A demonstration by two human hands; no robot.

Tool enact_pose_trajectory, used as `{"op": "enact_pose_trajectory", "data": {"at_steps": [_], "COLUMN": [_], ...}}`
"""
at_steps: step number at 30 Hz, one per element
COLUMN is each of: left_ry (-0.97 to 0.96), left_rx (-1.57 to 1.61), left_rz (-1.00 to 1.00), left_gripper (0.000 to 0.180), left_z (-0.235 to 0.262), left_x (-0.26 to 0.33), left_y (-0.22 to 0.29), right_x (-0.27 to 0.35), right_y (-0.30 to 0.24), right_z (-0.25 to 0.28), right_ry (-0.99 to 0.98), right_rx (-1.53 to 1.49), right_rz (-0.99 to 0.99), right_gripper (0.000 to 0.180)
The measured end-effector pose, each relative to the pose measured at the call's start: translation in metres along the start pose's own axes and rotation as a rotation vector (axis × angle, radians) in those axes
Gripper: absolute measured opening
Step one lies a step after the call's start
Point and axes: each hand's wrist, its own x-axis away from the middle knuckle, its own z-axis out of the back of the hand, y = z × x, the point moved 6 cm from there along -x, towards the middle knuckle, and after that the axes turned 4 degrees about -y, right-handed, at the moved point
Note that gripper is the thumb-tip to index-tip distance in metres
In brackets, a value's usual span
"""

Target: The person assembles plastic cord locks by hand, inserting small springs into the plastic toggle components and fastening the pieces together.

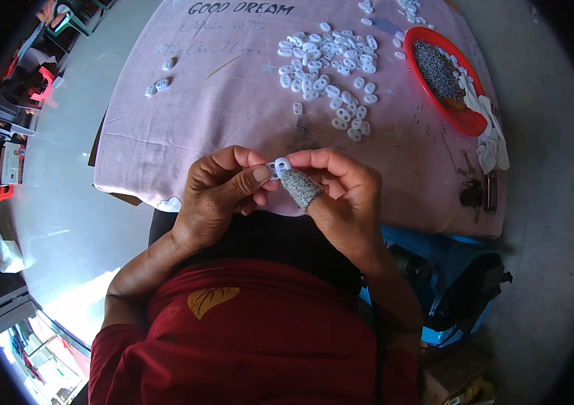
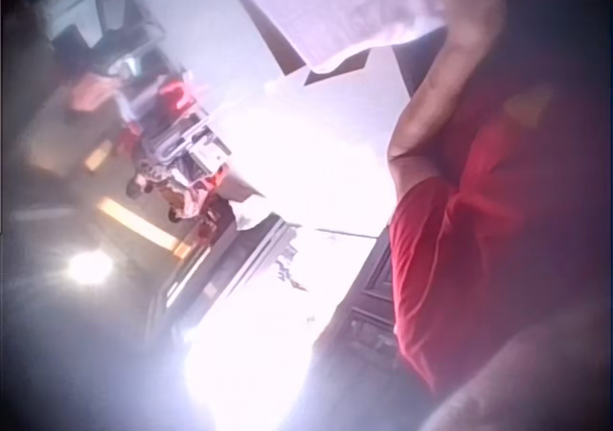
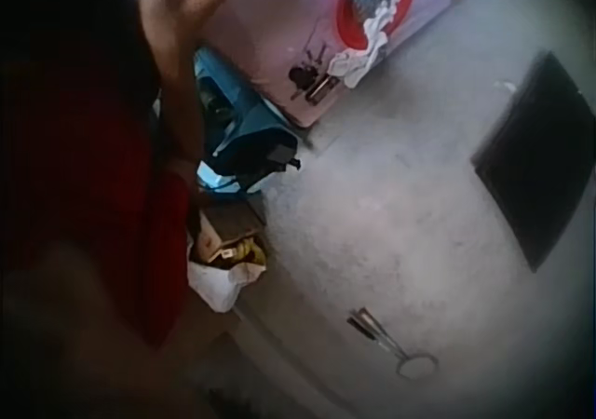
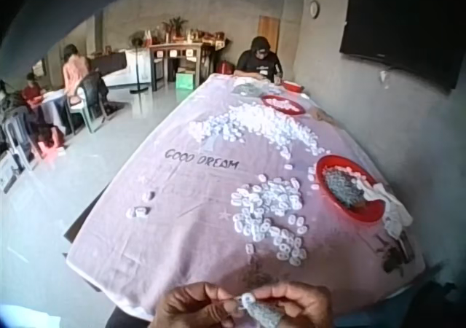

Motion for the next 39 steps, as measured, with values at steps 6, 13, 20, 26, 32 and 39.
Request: {"op": "enact_pose_trajectory", "data": {"at_steps": [6, 13, 20, 26, 32, 39], "left_ry": [-0.008, 0.028, 0.044, 0.095, 0.035, -0.002], "left_rx": [-0.015, -0.07, -0.068, 0.17, 0.265, 0.175], "left_rz": [-0.016, -0.045, -0.052, 0.038, 0.085, 0.105], "left_gripper": [0.012, 0.011, 0.01, 0.012, 0.011, 0.011], "left_z": [-0.001, -0.003, -0.004, -0.003, -0.007, -0.007], "left_x": [0.001, 0.004, 0.005, 0.003, 0.001, 0.0], "left_y": [0.002, 0.007, 0.009, -0.004, -0.006, -0.005], "right_x": [-0.001, -0.002, -0.001, -0.001, 0.004, 0.005], "right_y": [-0.001, -0.005, -0.004, -0.012, -0.013, -0.025], "right_z": [-0.004, -0.006, -0.009, -0.015, -0.011, -0.013], "right_ry": [-0.022, -0.06, -0.049, -0.061, 0.018, 0.065], "right_rx": [-0.025, -0.047, -0.039, 0.12, 0.474, 0.72], "right_rz": [0.001, 0.006, 0.078, 0.172, 0.347, 0.426], "right_gripper": [0.022, 0.023, 0.028, 0.03, 0.037, 0.038]}}
